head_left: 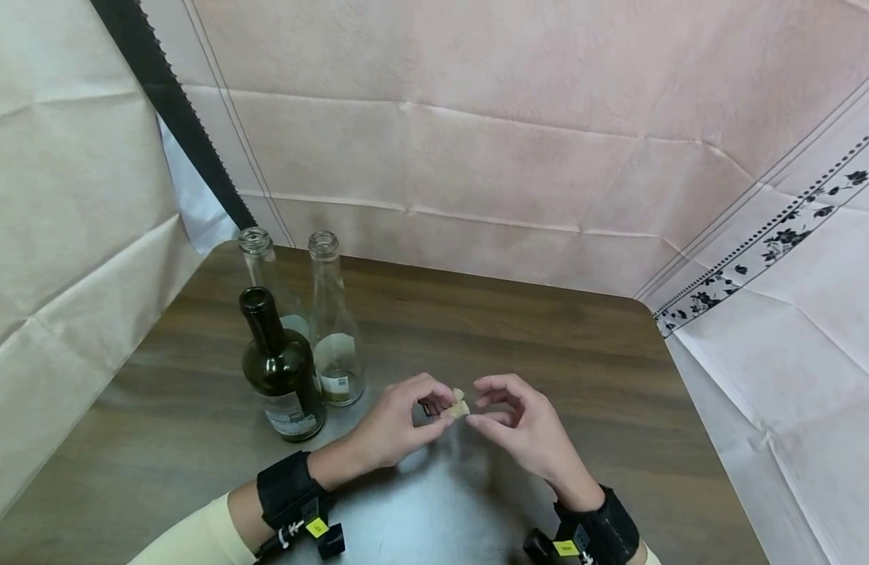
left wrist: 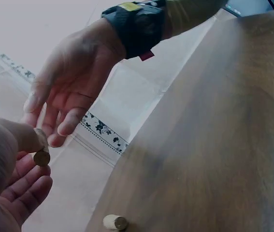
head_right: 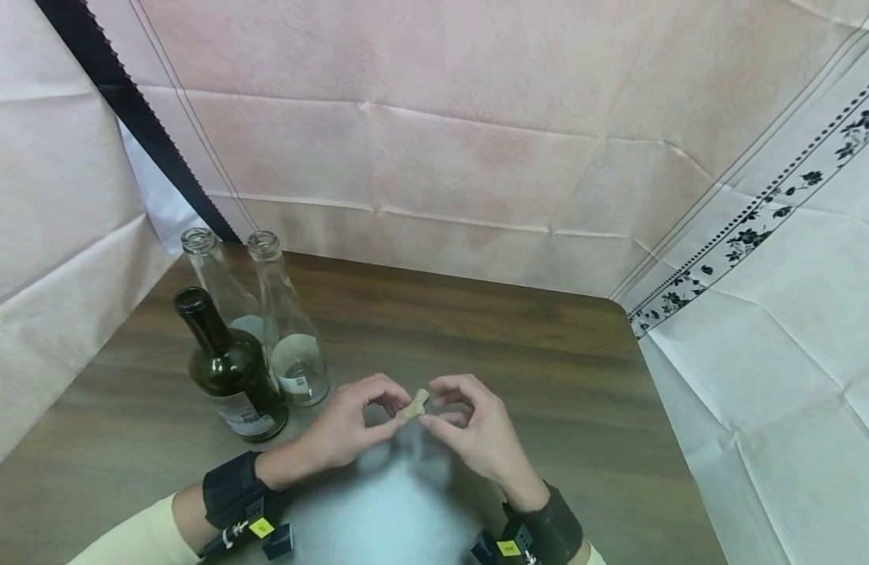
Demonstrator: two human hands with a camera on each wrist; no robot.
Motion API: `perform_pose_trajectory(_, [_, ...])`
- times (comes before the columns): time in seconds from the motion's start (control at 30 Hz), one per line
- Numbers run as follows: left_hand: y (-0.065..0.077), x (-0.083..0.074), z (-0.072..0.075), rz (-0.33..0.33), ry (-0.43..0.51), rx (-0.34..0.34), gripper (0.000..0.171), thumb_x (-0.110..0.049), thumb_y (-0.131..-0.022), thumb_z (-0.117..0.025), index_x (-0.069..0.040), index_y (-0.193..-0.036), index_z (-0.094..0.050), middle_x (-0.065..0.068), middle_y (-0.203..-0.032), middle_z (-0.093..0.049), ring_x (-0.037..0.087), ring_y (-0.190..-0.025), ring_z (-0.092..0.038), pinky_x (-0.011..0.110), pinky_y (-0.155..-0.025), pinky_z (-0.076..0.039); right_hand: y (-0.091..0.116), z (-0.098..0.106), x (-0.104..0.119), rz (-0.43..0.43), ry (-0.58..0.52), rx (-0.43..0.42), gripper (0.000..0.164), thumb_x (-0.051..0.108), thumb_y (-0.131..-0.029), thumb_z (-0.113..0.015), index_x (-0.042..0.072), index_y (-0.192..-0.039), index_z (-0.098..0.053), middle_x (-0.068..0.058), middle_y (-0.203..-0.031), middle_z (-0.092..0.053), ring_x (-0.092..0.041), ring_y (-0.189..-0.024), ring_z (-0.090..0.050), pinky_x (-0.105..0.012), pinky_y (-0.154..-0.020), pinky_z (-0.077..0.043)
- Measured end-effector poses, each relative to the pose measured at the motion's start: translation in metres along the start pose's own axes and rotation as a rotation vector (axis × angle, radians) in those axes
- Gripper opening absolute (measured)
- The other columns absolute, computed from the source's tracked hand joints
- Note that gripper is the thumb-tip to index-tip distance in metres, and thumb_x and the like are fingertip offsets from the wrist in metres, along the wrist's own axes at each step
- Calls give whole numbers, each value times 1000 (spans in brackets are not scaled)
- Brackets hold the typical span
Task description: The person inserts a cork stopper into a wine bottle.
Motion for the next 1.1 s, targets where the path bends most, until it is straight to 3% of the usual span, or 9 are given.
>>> perform_pose_trajectory(0.17, [5,-14,3,-239,-179,4,25,-9,-91,-81,-17,-112,-69,-5,-111,-69,6,-101,-68,23,-88,-61,-1,-4,-5,-136,-120,129,34,14,-97,-74,5,-129,-64,-18,-122,-68,-17,-106,-70,-26,-87,-60])
perform_pose_trajectory(0.27, [6,-19,4,-314,-261,-1,25,-9,-91,-81,-17,-111,-69,-5,-111,-69,5,-104,-67,19,-91,-58,-1,-7,-7,-200,-185,160,36,14,-97,-74,1,-129,-63,-14,-121,-70,-16,-104,-71,-26,-86,-61])
perform_pose_trajectory(0.47, [9,-20,5,-363,-337,-1,25,-9,-91,-79,-16,-113,-70,-6,-112,-69,6,-109,-66,18,-94,-57,-1,-12,-8,-266,-239,149,33,15,-96,-75,-2,-123,-65,-4,-110,-72,-15,-96,-72,-31,-87,-62])
perform_pose_trajectory(0.77, [13,-21,6,-356,-379,5,23,-11,-92,-79,-15,-113,-71,-6,-113,-69,7,-110,-66,17,-92,-57,-3,-20,-10,-250,-215,136,26,9,-96,-73,-5,-117,-67,-17,-114,-71,-21,-98,-73,-24,-82,-60])
perform_pose_trajectory(1.1, [19,-19,12,-376,-377,-31,24,-10,-90,-81,-15,-111,-71,-6,-111,-69,8,-108,-66,17,-93,-57,-5,-27,-9,-269,-224,142,28,8,-94,-74,-7,-116,-66,-11,-111,-71,-16,-94,-71,-25,-82,-60])
Point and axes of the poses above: each hand's wrist, its own y-axis away from the middle knuckle, its own z-axis out of the back of the hand, x = y × z, the point moved 3 cm from there along -y, towards the middle knuckle
